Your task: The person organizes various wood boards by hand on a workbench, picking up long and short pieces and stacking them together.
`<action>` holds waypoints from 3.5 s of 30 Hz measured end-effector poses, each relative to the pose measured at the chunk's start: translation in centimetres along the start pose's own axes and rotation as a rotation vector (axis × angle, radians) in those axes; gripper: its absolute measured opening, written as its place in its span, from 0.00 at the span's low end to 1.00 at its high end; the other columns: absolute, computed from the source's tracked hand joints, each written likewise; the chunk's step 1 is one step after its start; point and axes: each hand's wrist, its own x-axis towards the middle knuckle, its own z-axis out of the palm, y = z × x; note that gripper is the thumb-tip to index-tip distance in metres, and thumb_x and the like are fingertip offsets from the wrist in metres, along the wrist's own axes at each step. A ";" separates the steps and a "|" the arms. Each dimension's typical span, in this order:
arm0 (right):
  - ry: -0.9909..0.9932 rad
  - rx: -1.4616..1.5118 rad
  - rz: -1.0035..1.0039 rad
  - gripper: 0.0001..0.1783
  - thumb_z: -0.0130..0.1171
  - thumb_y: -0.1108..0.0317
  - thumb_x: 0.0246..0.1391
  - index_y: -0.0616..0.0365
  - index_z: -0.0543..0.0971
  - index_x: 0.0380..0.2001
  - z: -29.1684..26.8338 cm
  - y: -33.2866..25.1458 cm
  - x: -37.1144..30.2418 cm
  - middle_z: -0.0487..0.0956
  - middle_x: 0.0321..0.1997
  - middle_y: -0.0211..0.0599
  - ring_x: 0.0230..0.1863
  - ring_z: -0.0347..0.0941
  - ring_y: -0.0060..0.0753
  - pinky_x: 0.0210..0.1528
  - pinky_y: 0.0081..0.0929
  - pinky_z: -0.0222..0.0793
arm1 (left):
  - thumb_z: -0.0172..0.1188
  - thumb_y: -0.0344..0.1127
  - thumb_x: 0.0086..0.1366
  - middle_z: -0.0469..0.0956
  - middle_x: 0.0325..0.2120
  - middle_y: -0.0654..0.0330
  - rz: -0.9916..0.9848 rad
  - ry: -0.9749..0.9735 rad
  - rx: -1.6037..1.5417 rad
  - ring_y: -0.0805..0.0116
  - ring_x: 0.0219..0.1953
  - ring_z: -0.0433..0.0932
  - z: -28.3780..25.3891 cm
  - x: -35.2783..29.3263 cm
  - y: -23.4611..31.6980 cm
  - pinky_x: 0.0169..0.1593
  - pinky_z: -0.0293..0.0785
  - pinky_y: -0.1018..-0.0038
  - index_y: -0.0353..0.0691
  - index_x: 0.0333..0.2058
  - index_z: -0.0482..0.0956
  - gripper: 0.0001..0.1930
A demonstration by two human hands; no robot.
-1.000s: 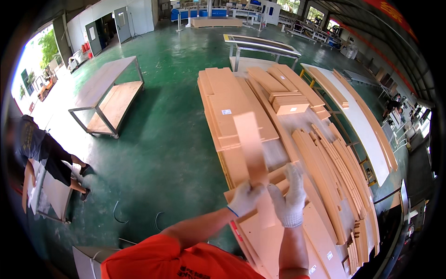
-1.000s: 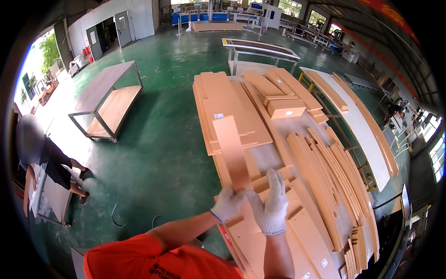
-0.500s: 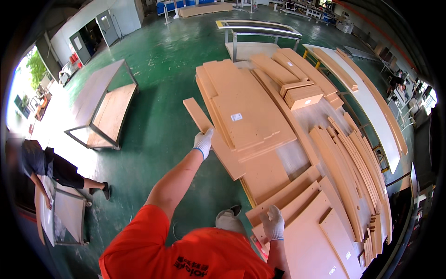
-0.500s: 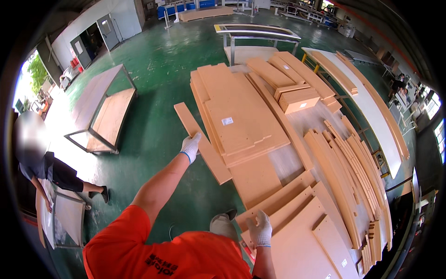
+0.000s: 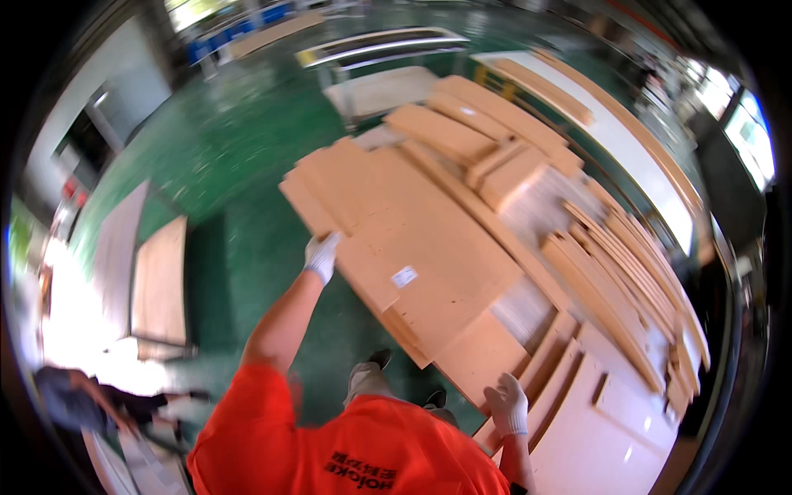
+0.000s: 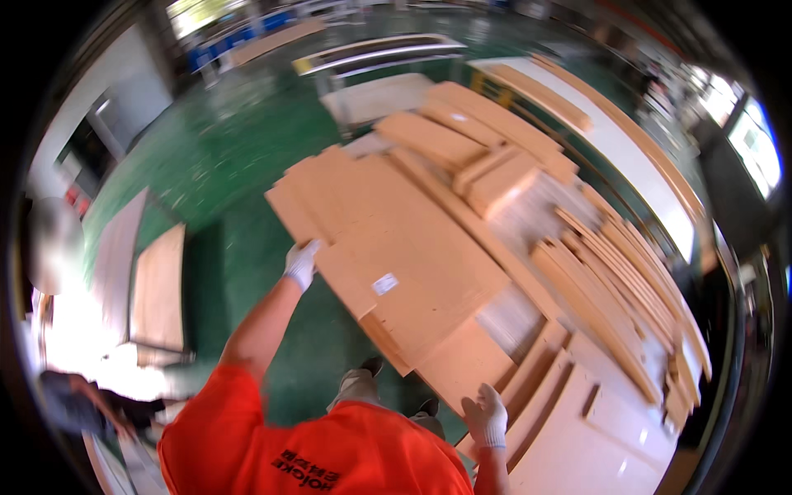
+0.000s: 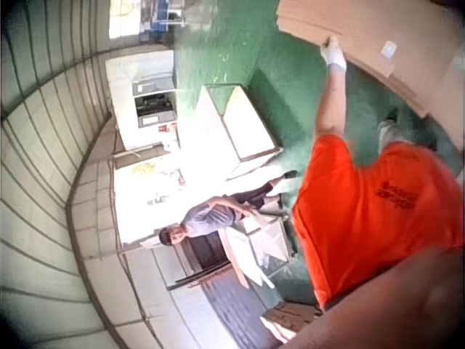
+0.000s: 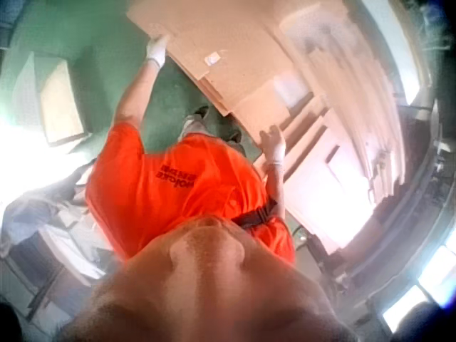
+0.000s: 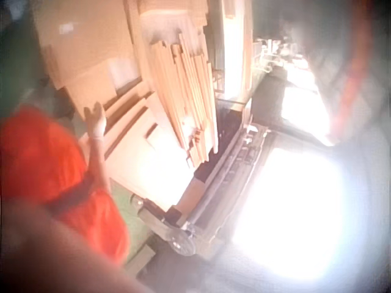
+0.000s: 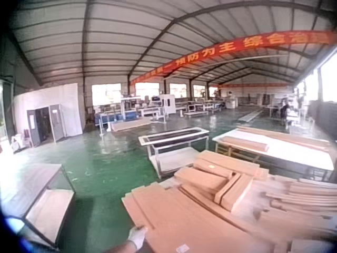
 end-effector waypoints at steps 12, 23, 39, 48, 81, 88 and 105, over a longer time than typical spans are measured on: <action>0.450 -0.383 -0.236 0.48 0.75 0.50 0.49 0.61 0.68 0.68 0.4 -7.5 0.0 0.75 0.65 0.54 0.61 0.76 0.59 0.63 0.47 0.72 | 0.66 0.25 0.68 0.83 0.42 0.61 -0.493 -1.166 -0.065 0.71 0.42 0.84 21.8 -32.4 -1.7 0.46 0.81 0.76 0.36 0.48 0.81 0.11; 0.684 -0.370 -0.049 0.13 0.69 0.62 0.54 0.53 0.81 0.40 -22.5 14.1 -8.3 0.83 0.38 0.47 0.42 0.81 0.57 0.44 0.49 0.76 | 0.67 0.32 0.71 0.83 0.36 0.62 0.012 -1.657 0.307 0.77 0.38 0.81 31.2 -51.3 -15.2 0.43 0.79 0.76 0.33 0.47 0.80 0.11; 1.000 -1.099 -0.045 0.02 0.62 0.68 0.56 0.50 0.82 0.33 -66.8 37.5 -13.0 0.84 0.34 0.36 0.41 0.80 0.48 0.49 0.48 0.72 | 0.74 0.46 0.58 0.76 0.56 0.46 1.040 -1.410 0.815 0.42 0.60 0.73 46.7 -71.2 -26.9 0.65 0.69 0.50 0.41 0.49 0.80 0.24; 0.861 -1.156 -0.024 0.06 0.58 0.71 0.57 0.51 0.85 0.31 -89.6 55.0 1.9 0.85 0.36 0.39 0.46 0.80 0.48 0.54 0.47 0.72 | 0.71 0.41 0.54 0.75 0.51 0.47 1.241 -1.112 0.871 0.41 0.59 0.71 50.6 -78.0 -30.0 0.66 0.65 0.42 0.39 0.47 0.77 0.23; 0.640 -0.780 -0.288 0.07 0.65 0.61 0.56 0.45 0.88 0.36 -95.5 62.1 31.0 0.85 0.43 0.36 0.49 0.81 0.48 0.52 0.47 0.77 | 0.58 0.47 0.64 0.71 0.52 0.43 1.285 -1.038 1.241 0.34 0.59 0.69 51.1 -80.0 -30.8 0.66 0.63 0.35 0.37 0.47 0.71 0.21; 0.327 -1.008 -0.109 0.13 0.62 0.54 0.62 0.48 0.88 0.39 -94.2 57.4 31.9 0.84 0.47 0.42 0.51 0.81 0.50 0.52 0.47 0.77 | 0.58 0.48 0.64 0.71 0.52 0.45 1.258 -1.056 1.228 0.36 0.59 0.69 51.6 -79.8 -30.3 0.66 0.63 0.36 0.37 0.47 0.72 0.21; 0.339 -1.200 -0.274 0.11 0.56 0.66 0.61 0.48 0.82 0.45 -88.5 56.4 34.0 0.83 0.46 0.40 0.51 0.81 0.45 0.53 0.46 0.74 | 0.61 0.43 0.60 0.71 0.52 0.46 1.240 -1.016 1.189 0.37 0.59 0.70 50.9 -80.8 -30.5 0.66 0.64 0.35 0.39 0.48 0.72 0.21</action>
